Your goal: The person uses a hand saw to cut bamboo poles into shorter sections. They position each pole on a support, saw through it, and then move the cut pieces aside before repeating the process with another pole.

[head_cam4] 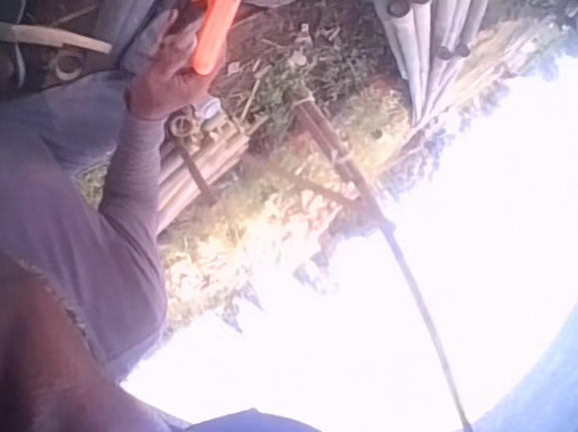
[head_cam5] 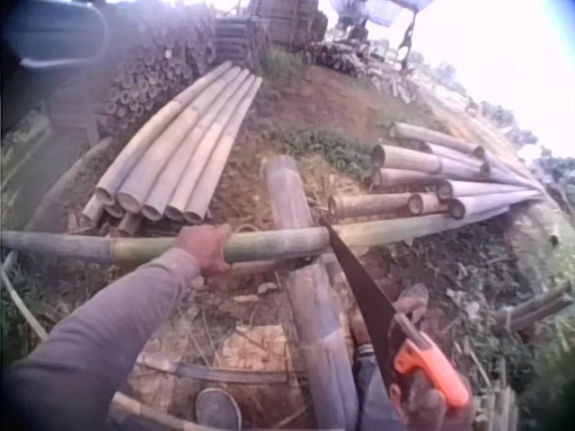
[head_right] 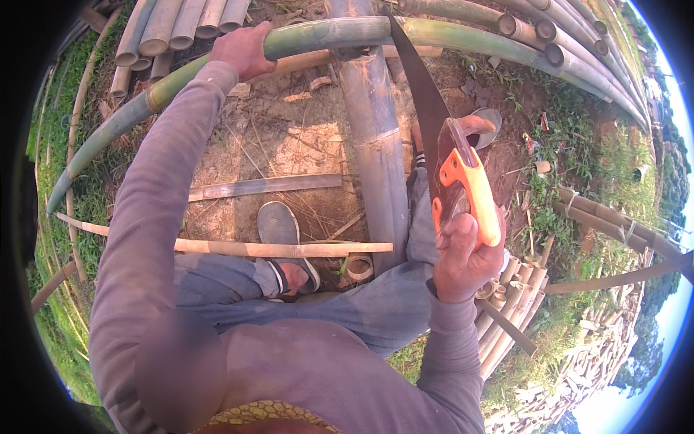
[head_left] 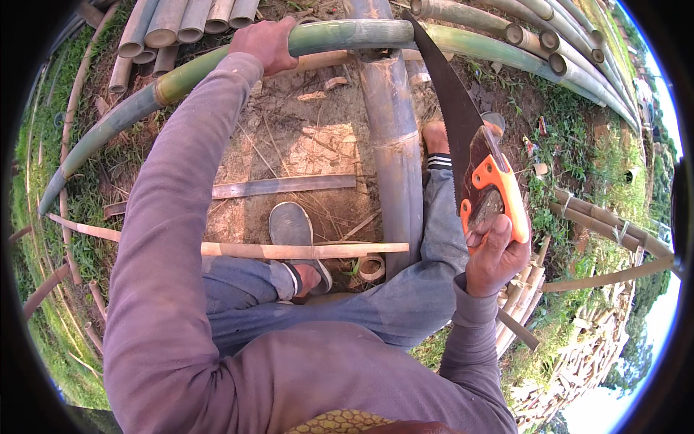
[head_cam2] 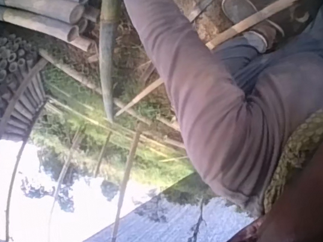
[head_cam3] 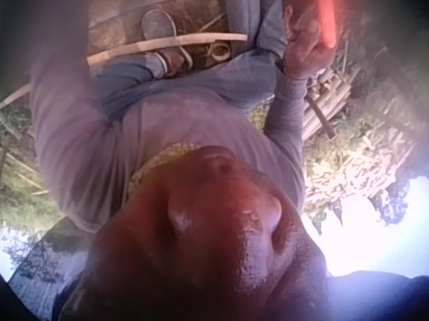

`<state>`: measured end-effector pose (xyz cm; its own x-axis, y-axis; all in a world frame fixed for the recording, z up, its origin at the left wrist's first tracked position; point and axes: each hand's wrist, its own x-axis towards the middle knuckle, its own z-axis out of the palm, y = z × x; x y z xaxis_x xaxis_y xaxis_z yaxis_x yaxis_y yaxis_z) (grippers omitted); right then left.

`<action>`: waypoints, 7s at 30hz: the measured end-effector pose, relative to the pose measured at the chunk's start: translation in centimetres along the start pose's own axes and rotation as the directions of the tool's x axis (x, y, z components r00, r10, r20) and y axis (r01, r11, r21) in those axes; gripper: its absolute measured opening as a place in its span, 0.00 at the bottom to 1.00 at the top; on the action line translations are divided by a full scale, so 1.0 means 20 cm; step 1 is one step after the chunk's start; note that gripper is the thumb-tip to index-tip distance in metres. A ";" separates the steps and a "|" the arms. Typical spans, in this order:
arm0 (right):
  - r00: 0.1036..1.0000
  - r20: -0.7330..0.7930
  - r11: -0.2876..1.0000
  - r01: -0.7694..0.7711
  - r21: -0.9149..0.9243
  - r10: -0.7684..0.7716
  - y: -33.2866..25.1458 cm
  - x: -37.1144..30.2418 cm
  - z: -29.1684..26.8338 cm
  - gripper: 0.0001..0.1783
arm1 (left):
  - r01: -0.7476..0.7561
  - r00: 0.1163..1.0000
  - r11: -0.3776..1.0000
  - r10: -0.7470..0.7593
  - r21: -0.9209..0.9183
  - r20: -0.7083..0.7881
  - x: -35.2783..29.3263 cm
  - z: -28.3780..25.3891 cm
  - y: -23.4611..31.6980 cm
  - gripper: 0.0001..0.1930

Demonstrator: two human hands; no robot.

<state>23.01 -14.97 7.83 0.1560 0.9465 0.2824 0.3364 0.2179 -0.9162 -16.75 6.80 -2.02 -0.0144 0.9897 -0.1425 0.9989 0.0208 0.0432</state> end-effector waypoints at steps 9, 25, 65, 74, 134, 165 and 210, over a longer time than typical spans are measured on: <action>0.997 -0.005 0.967 0.079 -0.242 -0.082 0.37 0.94 0.68 0.14 | -0.015 1.000 1.000 0.015 -0.004 0.005 0.02 0.02 0.04 0.33; 0.996 -0.023 0.984 0.077 -0.159 -0.082 0.43 0.90 0.67 0.15 | -0.035 0.999 0.999 0.035 -0.014 0.000 0.04 0.00 0.07 0.32; 0.996 -0.056 0.989 -0.067 0.134 0.075 0.42 0.48 0.55 0.15 | -0.007 0.999 1.000 0.007 0.013 -0.048 0.02 0.00 -0.01 0.29; 0.999 -0.034 0.998 -0.038 -0.040 0.037 0.51 0.24 0.33 0.17 | -0.010 1.000 1.000 0.010 0.002 -0.025 0.02 0.04 0.02 0.29; 0.994 -0.091 0.997 -0.052 0.053 0.057 0.64 0.62 0.62 0.18 | 0.004 1.000 0.999 -0.005 0.044 0.020 0.03 -0.01 0.04 0.33; 0.990 -0.122 0.994 0.080 0.070 -0.071 0.63 0.82 0.69 0.21 | 0.005 0.999 0.998 -0.008 0.062 0.046 0.07 -0.03 0.11 0.34; 0.888 -0.140 0.755 0.278 -0.594 -0.437 0.53 -0.09 -0.27 0.24 | 0.023 1.000 0.998 -0.024 0.057 0.013 0.00 -0.02 0.07 0.34</action>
<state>31.26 -15.59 -0.90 0.1212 0.7125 0.6911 0.8488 0.2866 -0.4443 -15.34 6.87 -1.55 -0.0375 0.9869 -0.1568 0.9992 0.0354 -0.0167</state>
